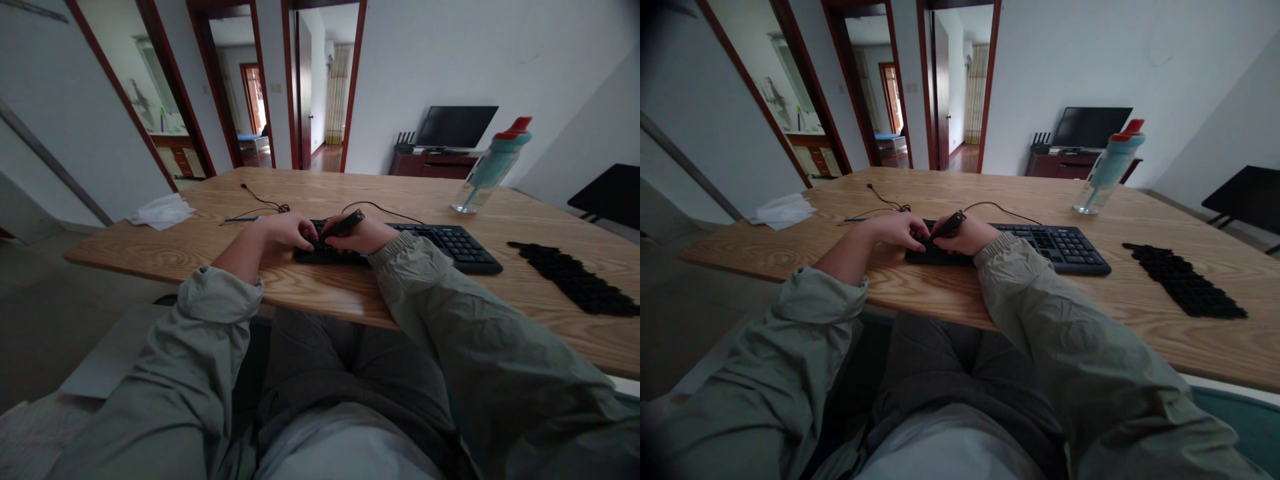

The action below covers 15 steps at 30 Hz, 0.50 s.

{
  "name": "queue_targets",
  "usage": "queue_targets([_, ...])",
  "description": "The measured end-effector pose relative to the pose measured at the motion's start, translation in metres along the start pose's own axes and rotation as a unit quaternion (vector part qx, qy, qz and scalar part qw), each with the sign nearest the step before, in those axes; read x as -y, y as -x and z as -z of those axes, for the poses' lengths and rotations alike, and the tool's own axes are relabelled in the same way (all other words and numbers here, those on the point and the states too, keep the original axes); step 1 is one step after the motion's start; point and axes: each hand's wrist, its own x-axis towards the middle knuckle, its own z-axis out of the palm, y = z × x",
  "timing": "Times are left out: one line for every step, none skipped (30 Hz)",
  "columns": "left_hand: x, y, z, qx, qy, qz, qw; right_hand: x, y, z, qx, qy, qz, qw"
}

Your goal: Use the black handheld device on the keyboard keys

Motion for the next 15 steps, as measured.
queue_targets([0.0, 0.001, 0.0, 0.001, 0.003, 0.003, 1.0, -0.002, 0.0, 0.0, -0.007, -0.008, -0.016, 1.0])
queue_targets([-0.001, 0.002, 0.001, 0.003, 0.008, 0.005, 1.0, -0.004, 0.0, 0.0, -0.015, -0.017, -0.034, 0.999])
queue_targets([-0.001, 0.002, 0.001, 0.005, 0.014, 0.008, 1.0, -0.006, -0.001, -0.001, -0.025, -0.027, -0.051, 0.998])
queue_targets([-0.002, 0.003, 0.002, 0.009, 0.02, 0.011, 1.0, -0.008, -0.002, -0.002, -0.037, -0.037, -0.065, 0.996])
queue_targets([-0.002, 0.004, 0.003, 0.012, 0.024, 0.013, 1.0, -0.009, -0.003, -0.004, -0.051, -0.048, -0.074, 0.995])
queue_targets([-0.001, 0.004, 0.004, 0.012, 0.027, 0.013, 0.999, -0.009, -0.005, -0.006, -0.066, -0.059, -0.076, 0.993])
queue_targets([0.0, 0.004, 0.004, 0.012, 0.03, 0.01, 0.999, -0.007, -0.006, -0.009, -0.082, -0.067, -0.07, 0.992])
queue_targets([0.001, 0.004, 0.005, 0.01, 0.033, 0.005, 0.999, -0.005, -0.007, -0.012, -0.099, -0.07, -0.058, 0.991])
queue_targets([0.003, 0.003, 0.006, 0.008, 0.039, -0.004, 0.999, -0.003, -0.008, -0.015, -0.116, -0.069, -0.039, 0.99])
queue_targets([0.006, 0.003, 0.007, 0.008, 0.045, -0.012, 0.999, 0.0, -0.009, -0.018, -0.129, -0.064, -0.017, 0.989])
queue_targets([0.008, 0.002, 0.007, 0.008, 0.05, -0.02, 0.999, 0.003, -0.009, -0.02, -0.139, -0.054, 0.003, 0.989])
queue_targets([0.01, 0.001, 0.008, 0.008, 0.054, -0.025, 0.998, 0.004, -0.009, -0.021, -0.146, -0.041, 0.019, 0.988])
queue_targets([0.012, 0.0, 0.008, 0.009, 0.056, -0.027, 0.998, 0.005, -0.009, -0.022, -0.149, -0.029, 0.028, 0.988])
queue_targets([0.014, 0.0, 0.008, 0.007, 0.056, -0.027, 0.998, 0.004, -0.008, -0.022, -0.148, -0.021, 0.031, 0.988])
queue_targets([0.015, -0.001, 0.008, 0.006, 0.058, -0.026, 0.998, 0.003, -0.008, -0.021, -0.148, -0.015, 0.027, 0.989])
